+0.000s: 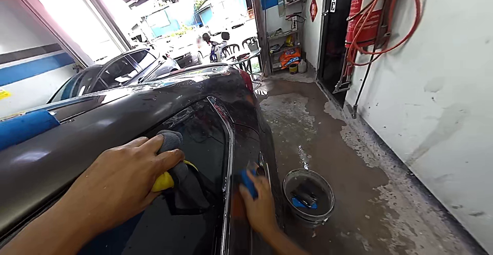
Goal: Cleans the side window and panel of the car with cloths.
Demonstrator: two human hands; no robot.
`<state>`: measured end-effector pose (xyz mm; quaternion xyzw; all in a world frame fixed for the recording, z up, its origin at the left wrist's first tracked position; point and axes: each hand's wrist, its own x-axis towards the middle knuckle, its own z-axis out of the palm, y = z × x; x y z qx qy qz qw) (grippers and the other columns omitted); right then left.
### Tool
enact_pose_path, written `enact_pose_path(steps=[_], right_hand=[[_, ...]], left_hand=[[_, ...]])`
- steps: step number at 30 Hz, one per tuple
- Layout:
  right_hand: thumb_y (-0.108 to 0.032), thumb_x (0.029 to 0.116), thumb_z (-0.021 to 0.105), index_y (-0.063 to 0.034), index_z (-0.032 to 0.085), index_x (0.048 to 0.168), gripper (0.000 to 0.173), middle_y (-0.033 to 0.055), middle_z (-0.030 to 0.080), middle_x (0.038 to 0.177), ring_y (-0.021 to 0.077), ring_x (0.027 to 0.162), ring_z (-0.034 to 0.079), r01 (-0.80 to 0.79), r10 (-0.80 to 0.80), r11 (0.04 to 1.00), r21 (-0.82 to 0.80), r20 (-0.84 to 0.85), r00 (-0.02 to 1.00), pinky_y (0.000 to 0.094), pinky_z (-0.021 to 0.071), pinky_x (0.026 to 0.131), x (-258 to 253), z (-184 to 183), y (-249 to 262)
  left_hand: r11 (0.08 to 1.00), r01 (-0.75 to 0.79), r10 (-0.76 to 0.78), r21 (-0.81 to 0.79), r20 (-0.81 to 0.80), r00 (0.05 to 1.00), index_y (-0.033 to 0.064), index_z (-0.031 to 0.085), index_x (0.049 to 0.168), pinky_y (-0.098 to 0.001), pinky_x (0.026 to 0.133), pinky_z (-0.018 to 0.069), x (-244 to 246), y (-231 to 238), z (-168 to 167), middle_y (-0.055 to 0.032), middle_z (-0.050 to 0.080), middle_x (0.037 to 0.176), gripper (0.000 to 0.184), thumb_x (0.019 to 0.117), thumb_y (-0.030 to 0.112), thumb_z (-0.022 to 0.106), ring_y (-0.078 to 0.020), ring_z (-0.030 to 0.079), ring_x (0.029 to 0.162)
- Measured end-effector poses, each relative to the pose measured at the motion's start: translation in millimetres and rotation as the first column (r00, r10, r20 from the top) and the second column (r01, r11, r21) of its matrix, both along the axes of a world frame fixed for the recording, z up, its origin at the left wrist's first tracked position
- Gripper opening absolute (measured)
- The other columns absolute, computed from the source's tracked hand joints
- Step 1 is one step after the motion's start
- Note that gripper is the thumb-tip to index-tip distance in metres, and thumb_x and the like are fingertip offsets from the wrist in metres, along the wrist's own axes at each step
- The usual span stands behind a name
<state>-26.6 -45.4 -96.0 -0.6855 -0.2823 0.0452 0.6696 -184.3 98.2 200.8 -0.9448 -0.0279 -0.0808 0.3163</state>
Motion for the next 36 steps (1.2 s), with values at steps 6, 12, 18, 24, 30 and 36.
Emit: enact_pose_path(steps=[6, 12, 18, 24, 30, 36], right_hand=[[-0.027, 0.0935, 0.068, -0.0003, 0.067, 0.133, 0.048, 0.0242, 0.064, 0.112, 0.0322, 0.100, 0.065, -0.035, 0.036, 0.999, -0.013, 0.080, 0.996, 0.0452, 0.0580, 0.085, -35, -3, -40], [-0.033, 0.0940, 0.065, -0.0077, 0.068, 0.135, 0.048, 0.0190, 0.064, 0.114, 0.0286, 0.101, 0.064, 0.032, -0.028, 0.997, -0.064, 0.056, 0.998, 0.0453, 0.0563, 0.085, 8, -3, 1], [-0.025, 0.0933, 0.071, -0.0027, 0.069, 0.131, 0.045, 0.0245, 0.064, 0.112, 0.0321, 0.103, 0.064, -0.122, 0.122, 0.993, -0.006, 0.128, 0.984, 0.0442, 0.0571, 0.088, -50, 7, -51], [-0.032, 0.0945, 0.067, -0.0100, 0.068, 0.136, 0.047, 0.0178, 0.062, 0.115, 0.0281, 0.102, 0.062, 0.063, -0.064, 0.989, -0.130, 0.002, 0.998, 0.0438, 0.0553, 0.087, 16, 4, 10], [-0.026, 0.0947, 0.070, -0.0050, 0.069, 0.132, 0.043, 0.0243, 0.064, 0.113, 0.0329, 0.105, 0.064, -0.163, 0.171, 0.985, -0.059, 0.179, 0.969, 0.0451, 0.0566, 0.089, -46, 0, -66], [-0.034, 0.0925, 0.066, -0.0112, 0.070, 0.133, 0.047, 0.0161, 0.064, 0.111, 0.0255, 0.097, 0.065, 0.008, 0.002, 0.998, -0.060, 0.180, 0.984, 0.0408, 0.0584, 0.079, -27, 0, -27]], left_hand=[[0.999, 0.035, -0.035, -0.013, 0.026, 0.999, 0.0319, 0.074, 0.106, -0.0388, 0.047, 0.0487, 2, 2, -2, 0.0018, 0.060, 0.084, 0.039, 0.0699, 0.044, 0.064, -0.0223, 0.063, 0.069], [1.000, -0.008, 0.008, 0.007, -0.004, 1.000, 0.0334, 0.073, 0.107, -0.0351, 0.048, 0.0468, 0, -2, 0, 0.0038, 0.059, 0.084, 0.035, 0.0739, 0.042, 0.064, -0.0182, 0.061, 0.069], [1.000, 0.022, -0.022, -0.007, 0.021, 1.000, 0.0326, 0.074, 0.107, -0.0376, 0.047, 0.0480, 3, 3, -3, 0.0022, 0.060, 0.084, 0.038, 0.0731, 0.045, 0.060, -0.0214, 0.063, 0.069], [1.000, -0.012, 0.012, -0.002, -0.011, 1.000, 0.0335, 0.074, 0.108, -0.0357, 0.049, 0.0469, 0, -3, -1, 0.0035, 0.058, 0.084, 0.037, 0.0740, 0.042, 0.064, -0.0186, 0.061, 0.070], [1.000, -0.010, 0.010, -0.017, 0.011, 1.000, 0.0346, 0.074, 0.106, -0.0357, 0.048, 0.0476, 1, -1, -2, 0.0043, 0.058, 0.083, 0.035, 0.0740, 0.044, 0.062, -0.0180, 0.061, 0.068], [1.000, -0.007, 0.006, -0.013, -0.011, 1.000, 0.0341, 0.073, 0.106, -0.0344, 0.049, 0.0466, 1, -6, 0, 0.0047, 0.057, 0.084, 0.035, 0.0726, 0.042, 0.066, -0.0174, 0.060, 0.070]])
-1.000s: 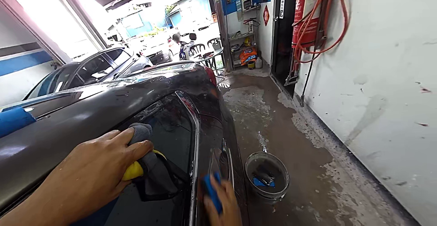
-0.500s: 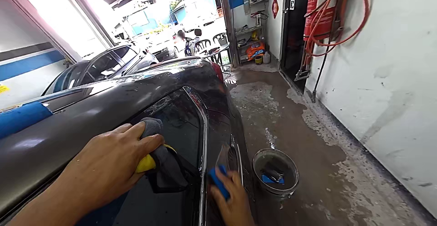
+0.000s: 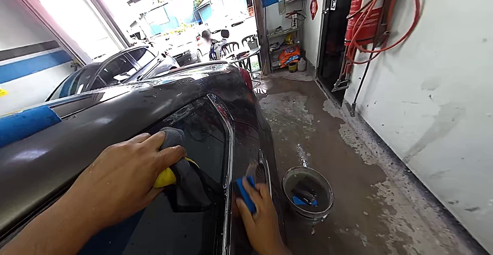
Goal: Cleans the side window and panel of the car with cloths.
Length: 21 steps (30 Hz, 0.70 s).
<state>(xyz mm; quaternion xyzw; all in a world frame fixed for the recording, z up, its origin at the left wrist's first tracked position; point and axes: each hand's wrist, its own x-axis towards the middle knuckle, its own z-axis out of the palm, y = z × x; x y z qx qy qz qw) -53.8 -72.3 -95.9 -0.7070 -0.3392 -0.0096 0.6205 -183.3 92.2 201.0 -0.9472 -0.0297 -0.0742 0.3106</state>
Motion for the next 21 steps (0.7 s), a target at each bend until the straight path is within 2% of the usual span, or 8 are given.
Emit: enact_pose_path(steps=[2, 3, 7, 11, 15, 17, 19, 21], right_hand=[[-0.029, 0.0934, 0.070, -0.0084, 0.069, 0.134, 0.045, 0.0217, 0.064, 0.114, 0.0308, 0.103, 0.065, -0.095, 0.095, 0.995, -0.009, 0.041, 0.995, 0.0435, 0.0583, 0.085, -13, 3, -24], [-0.030, 0.0942, 0.069, -0.0100, 0.069, 0.134, 0.045, 0.0209, 0.064, 0.115, 0.0300, 0.105, 0.064, -0.115, 0.116, 0.993, -0.013, 0.055, 0.992, 0.0428, 0.0578, 0.086, -13, 2, -25], [-0.037, 0.0920, 0.064, -0.0144, 0.071, 0.133, 0.047, 0.0123, 0.064, 0.109, 0.0224, 0.096, 0.064, 0.041, -0.040, 0.999, -0.015, 0.024, 0.999, 0.0386, 0.0578, 0.079, 8, 0, 10], [-0.029, 0.0936, 0.070, -0.0082, 0.068, 0.134, 0.046, 0.0212, 0.064, 0.113, 0.0303, 0.101, 0.065, -0.095, 0.096, 0.995, -0.035, 0.022, 0.995, 0.0434, 0.0583, 0.083, -17, 8, -23], [-0.034, 0.0904, 0.067, -0.0137, 0.071, 0.132, 0.047, 0.0131, 0.063, 0.107, 0.0223, 0.092, 0.064, 0.069, -0.071, 0.997, -0.047, -0.045, 0.996, 0.0382, 0.0577, 0.074, 9, 11, 23], [-0.035, 0.0905, 0.068, -0.0123, 0.069, 0.135, 0.049, 0.0159, 0.062, 0.110, 0.0258, 0.092, 0.064, 0.060, -0.076, 0.990, -0.131, -0.121, 0.990, 0.0415, 0.0573, 0.075, 6, 23, 21], [-0.033, 0.0904, 0.071, -0.0056, 0.066, 0.136, 0.054, 0.0235, 0.062, 0.112, 0.0323, 0.089, 0.066, -0.017, -0.010, 0.985, -0.173, -0.157, 0.988, 0.0466, 0.0582, 0.072, -15, 29, -8], [-0.034, 0.0907, 0.073, -0.0031, 0.065, 0.137, 0.056, 0.0247, 0.060, 0.112, 0.0317, 0.089, 0.064, -0.073, 0.039, 0.982, -0.174, -0.192, 0.981, 0.0447, 0.0572, 0.072, -31, 28, -26]], left_hand=[[1.000, 0.013, -0.013, 0.003, 0.015, 1.000, 0.0341, 0.074, 0.105, -0.0342, 0.048, 0.0461, 2, 2, 0, 0.0049, 0.056, 0.082, 0.034, 0.0731, 0.043, 0.064, -0.0169, 0.060, 0.068], [1.000, 0.003, -0.003, 0.004, 0.011, 1.000, 0.0348, 0.073, 0.105, -0.0341, 0.049, 0.0469, 2, 2, 1, 0.0053, 0.057, 0.083, 0.034, 0.0740, 0.043, 0.064, -0.0163, 0.060, 0.069], [1.000, -0.007, 0.007, 0.001, -0.010, 1.000, 0.0339, 0.072, 0.106, -0.0343, 0.049, 0.0472, -1, -1, 0, 0.0049, 0.057, 0.084, 0.034, 0.0739, 0.043, 0.067, -0.0171, 0.060, 0.071], [1.000, -0.004, 0.004, -0.002, 0.003, 1.000, 0.0353, 0.073, 0.106, -0.0351, 0.050, 0.0487, 1, 5, 1, 0.0048, 0.058, 0.085, 0.035, 0.0730, 0.043, 0.065, -0.0174, 0.062, 0.072], [1.000, -0.006, 0.006, 0.006, -0.004, 1.000, 0.0355, 0.073, 0.107, -0.0342, 0.050, 0.0484, -1, 4, 1, 0.0054, 0.058, 0.085, 0.034, 0.0743, 0.044, 0.066, -0.0162, 0.061, 0.072], [1.000, -0.004, 0.004, 0.000, 0.006, 1.000, 0.0352, 0.073, 0.106, -0.0348, 0.050, 0.0481, -1, 4, 0, 0.0050, 0.058, 0.084, 0.034, 0.0741, 0.044, 0.065, -0.0169, 0.061, 0.071], [1.000, -0.002, 0.003, -0.007, 0.014, 1.000, 0.0356, 0.073, 0.108, -0.0358, 0.049, 0.0488, 1, 6, 0, 0.0046, 0.059, 0.085, 0.036, 0.0751, 0.046, 0.063, -0.0179, 0.062, 0.071], [1.000, -0.005, 0.005, -0.003, 0.015, 1.000, 0.0360, 0.073, 0.107, -0.0351, 0.049, 0.0492, 0, 6, 0, 0.0052, 0.059, 0.085, 0.035, 0.0745, 0.045, 0.064, -0.0173, 0.062, 0.071]])
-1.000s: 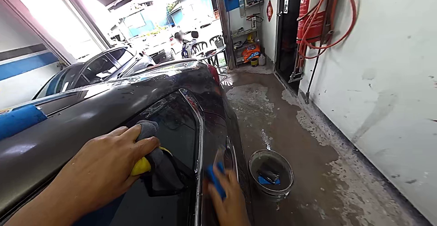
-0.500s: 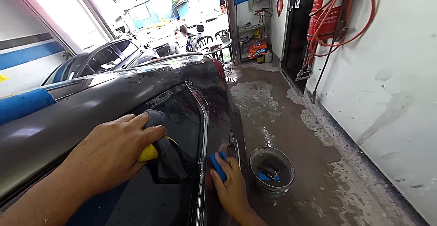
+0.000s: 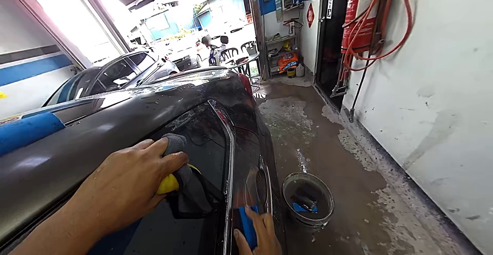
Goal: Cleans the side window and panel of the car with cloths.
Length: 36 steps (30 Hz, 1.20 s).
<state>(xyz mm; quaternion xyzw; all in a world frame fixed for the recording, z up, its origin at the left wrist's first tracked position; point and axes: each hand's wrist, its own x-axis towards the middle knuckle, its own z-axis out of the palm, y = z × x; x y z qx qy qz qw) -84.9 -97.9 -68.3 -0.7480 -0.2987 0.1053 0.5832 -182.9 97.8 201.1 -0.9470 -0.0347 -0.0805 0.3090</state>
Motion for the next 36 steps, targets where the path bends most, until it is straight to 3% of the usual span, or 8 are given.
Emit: enact_pose_path(steps=[6, 12, 18, 22, 24, 29, 33, 36], right_hand=[[-0.037, 0.0946, 0.068, -0.0124, 0.062, 0.137, 0.050, 0.0234, 0.058, 0.127, 0.0358, 0.106, 0.064, 0.126, -0.162, 0.978, -0.169, -0.223, 0.961, 0.0507, 0.0552, 0.086, 66, 36, 78], [-0.033, 0.0893, 0.071, -0.0035, 0.064, 0.137, 0.056, 0.0242, 0.058, 0.116, 0.0337, 0.096, 0.062, 0.076, -0.073, 0.997, 0.028, -0.086, 0.994, 0.0488, 0.0555, 0.076, 8, 13, 24], [-0.037, 0.0941, 0.068, -0.0110, 0.067, 0.135, 0.048, 0.0190, 0.061, 0.122, 0.0313, 0.108, 0.062, 0.102, -0.101, 0.995, 0.003, -0.100, 0.990, 0.0483, 0.0536, 0.092, 114, -4, 91], [-0.029, 0.0891, 0.072, -0.0057, 0.070, 0.131, 0.049, 0.0191, 0.063, 0.107, 0.0239, 0.090, 0.065, -0.028, 0.003, 0.968, 0.251, 0.100, 0.995, 0.0384, 0.0587, 0.073, 35, -20, 23], [-0.028, 0.0899, 0.074, -0.0048, 0.070, 0.131, 0.047, 0.0177, 0.062, 0.106, 0.0207, 0.091, 0.063, -0.088, 0.052, 0.948, 0.305, 0.122, 0.991, 0.0340, 0.0580, 0.074, 25, -23, 15], [-0.043, 0.0935, 0.064, -0.0135, 0.071, 0.132, 0.049, 0.0132, 0.066, 0.111, 0.0261, 0.097, 0.065, 0.113, -0.116, 0.990, 0.089, 0.035, 0.993, 0.0463, 0.0561, 0.083, 120, -25, 94], [-0.029, 0.0906, 0.071, -0.0070, 0.071, 0.130, 0.045, 0.0212, 0.066, 0.109, 0.0288, 0.090, 0.068, -0.012, -0.015, 0.980, 0.200, 0.137, 0.991, 0.0441, 0.0600, 0.073, 44, -25, 23], [-0.027, 0.0913, 0.074, -0.0067, 0.072, 0.128, 0.042, 0.0209, 0.064, 0.108, 0.0258, 0.094, 0.066, -0.144, 0.101, 0.950, 0.277, 0.164, 0.981, 0.0390, 0.0590, 0.078, 17, -37, -2]], left_hand=[[1.000, -0.013, 0.013, 0.002, -0.026, 1.000, 0.0369, 0.073, 0.107, -0.0322, 0.051, 0.0488, -1, -6, 2, 0.0065, 0.058, 0.085, 0.034, 0.0739, 0.044, 0.071, -0.0142, 0.061, 0.072], [1.000, -0.024, 0.024, -0.009, -0.021, 0.999, 0.0363, 0.073, 0.104, -0.0320, 0.052, 0.0488, 2, -7, 1, 0.0063, 0.058, 0.085, 0.030, 0.0740, 0.042, 0.072, -0.0146, 0.061, 0.073], [1.000, -0.005, 0.005, 0.000, -0.026, 1.000, 0.0359, 0.072, 0.106, -0.0332, 0.051, 0.0480, 1, -3, 0, 0.0057, 0.057, 0.084, 0.033, 0.0750, 0.042, 0.067, -0.0156, 0.060, 0.072], [0.999, 0.033, -0.033, -0.011, 0.013, 0.999, 0.0330, 0.074, 0.108, -0.0360, 0.048, 0.0468, 4, 1, -5, 0.0034, 0.058, 0.084, 0.037, 0.0736, 0.043, 0.062, -0.0194, 0.061, 0.070], [1.000, 0.027, -0.026, -0.007, 0.015, 1.000, 0.0323, 0.074, 0.107, -0.0362, 0.049, 0.0474, 2, 1, -3, 0.0032, 0.058, 0.083, 0.037, 0.0734, 0.043, 0.061, -0.0195, 0.061, 0.069], [0.999, 0.035, -0.035, -0.007, 0.006, 0.999, 0.0310, 0.073, 0.109, -0.0403, 0.049, 0.0492, -2, 4, -3, -0.0004, 0.061, 0.087, 0.041, 0.0735, 0.045, 0.060, -0.0244, 0.063, 0.072], [0.999, 0.027, -0.027, -0.047, -0.018, 0.999, 0.0281, 0.074, 0.108, -0.0442, 0.049, 0.0500, 1, 0, 0, -0.0052, 0.063, 0.090, 0.040, 0.0727, 0.044, 0.063, -0.0306, 0.066, 0.073], [0.999, 0.011, -0.012, -0.049, -0.022, 1.000, 0.0288, 0.074, 0.108, -0.0445, 0.050, 0.0498, -3, 1, 1, -0.0057, 0.064, 0.091, 0.040, 0.0732, 0.044, 0.062, -0.0308, 0.066, 0.074]])
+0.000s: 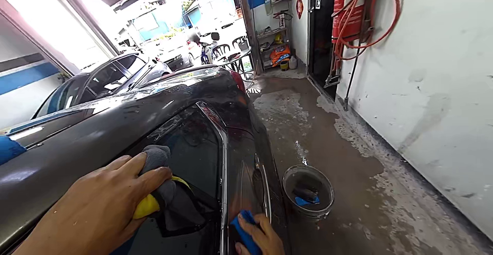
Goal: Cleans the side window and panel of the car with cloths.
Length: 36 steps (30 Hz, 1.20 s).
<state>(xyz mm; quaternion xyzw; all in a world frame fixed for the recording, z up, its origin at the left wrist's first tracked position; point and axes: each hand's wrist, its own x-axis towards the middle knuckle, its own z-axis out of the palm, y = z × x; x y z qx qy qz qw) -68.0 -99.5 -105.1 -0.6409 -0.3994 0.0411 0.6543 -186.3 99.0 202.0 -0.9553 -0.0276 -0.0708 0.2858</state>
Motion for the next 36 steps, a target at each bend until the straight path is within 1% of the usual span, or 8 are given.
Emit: enact_pose_path(steps=[5, 9, 13, 16, 22, 27, 32, 36], right_hand=[[-0.041, 0.0926, 0.066, -0.0155, 0.070, 0.133, 0.048, 0.0149, 0.065, 0.112, 0.0254, 0.093, 0.066, 0.211, -0.236, 0.959, -0.189, -0.124, 0.964, 0.0447, 0.0576, 0.077, 76, 2, 70], [-0.027, 0.0910, 0.073, -0.0053, 0.070, 0.130, 0.045, 0.0238, 0.064, 0.112, 0.0292, 0.093, 0.067, 0.056, -0.057, 0.998, -0.021, -0.088, 0.994, 0.0437, 0.0598, 0.076, 9, -2, 0], [-0.038, 0.0938, 0.067, -0.0127, 0.070, 0.132, 0.045, 0.0159, 0.065, 0.110, 0.0227, 0.090, 0.067, 0.133, -0.134, 0.991, -0.028, -0.040, 0.990, 0.0411, 0.0599, 0.071, 47, -10, 41], [-0.044, 0.0940, 0.062, -0.0180, 0.071, 0.133, 0.047, 0.0111, 0.066, 0.109, 0.0225, 0.094, 0.065, 0.225, -0.242, 0.960, -0.166, -0.087, 0.966, 0.0433, 0.0569, 0.079, 105, -5, 88], [-0.033, 0.0907, 0.072, -0.0106, 0.070, 0.132, 0.048, 0.0143, 0.062, 0.109, 0.0175, 0.095, 0.062, 0.055, -0.049, 0.996, 0.071, -0.090, 0.995, 0.0325, 0.0574, 0.078, 24, -2, 22], [-0.041, 0.0926, 0.065, -0.0132, 0.070, 0.133, 0.050, 0.0128, 0.064, 0.108, 0.0231, 0.094, 0.063, 0.214, -0.240, 0.966, -0.147, -0.201, 0.950, 0.0428, 0.0557, 0.081, 98, 0, 85], [-0.036, 0.0913, 0.069, -0.0112, 0.070, 0.133, 0.049, 0.0138, 0.063, 0.107, 0.0184, 0.092, 0.063, 0.104, -0.103, 0.994, 0.011, -0.071, 0.992, 0.0344, 0.0578, 0.075, 20, 9, 31], [-0.038, 0.0942, 0.064, -0.0112, 0.070, 0.133, 0.047, 0.0149, 0.065, 0.109, 0.0227, 0.092, 0.065, 0.204, -0.216, 0.972, -0.113, -0.104, 0.971, 0.0411, 0.0580, 0.078, 75, -4, 68]], left_hand=[[0.999, 0.000, -0.002, -0.045, -0.038, 0.999, 0.0246, 0.075, 0.113, -0.0498, 0.055, 0.0532, -2, 0, 2, -0.0116, 0.066, 0.097, 0.046, 0.0721, 0.043, 0.066, -0.0363, 0.067, 0.081], [0.978, -0.117, 0.097, -0.171, -0.124, 0.988, 0.0157, 0.074, 0.116, -0.0575, 0.065, 0.0525, 8, -23, 14, -0.0242, 0.066, 0.103, 0.044, 0.0731, 0.022, 0.081, -0.0473, 0.066, 0.089], [0.993, -0.054, 0.045, -0.102, -0.086, 0.995, 0.0210, 0.075, 0.114, -0.0531, 0.060, 0.0529, 3, -11, 8, -0.0174, 0.066, 0.099, 0.044, 0.0725, 0.033, 0.074, -0.0413, 0.067, 0.084], [0.997, -0.023, 0.019, -0.074, -0.059, 0.998, 0.0225, 0.075, 0.114, -0.0522, 0.059, 0.0537, 3, -6, 5, -0.0153, 0.067, 0.100, 0.044, 0.0722, 0.036, 0.072, -0.0395, 0.068, 0.083], [0.990, -0.064, 0.054, -0.123, -0.083, 0.995, 0.0179, 0.075, 0.113, -0.0546, 0.061, 0.0528, 8, -16, 9, -0.0198, 0.067, 0.100, 0.039, 0.0765, 0.031, 0.073, -0.0432, 0.067, 0.085], [0.999, 0.023, -0.023, -0.043, -0.002, 1.000, 0.0235, 0.075, 0.111, -0.0500, 0.055, 0.0532, 2, -1, -1, -0.0106, 0.067, 0.096, 0.043, 0.0751, 0.044, 0.062, -0.0353, 0.068, 0.079], [0.995, -0.024, 0.021, -0.096, -0.037, 0.999, 0.0198, 0.076, 0.111, -0.0527, 0.059, 0.0529, 6, -10, 5, -0.0158, 0.067, 0.097, 0.040, 0.0745, 0.036, 0.070, -0.0401, 0.067, 0.082], [0.999, 0.023, -0.024, -0.025, -0.006, 1.000, 0.0251, 0.075, 0.108, -0.0464, 0.054, 0.0520, 2, -2, -1, -0.0061, 0.065, 0.092, 0.041, 0.0749, 0.044, 0.062, -0.0309, 0.067, 0.077]])
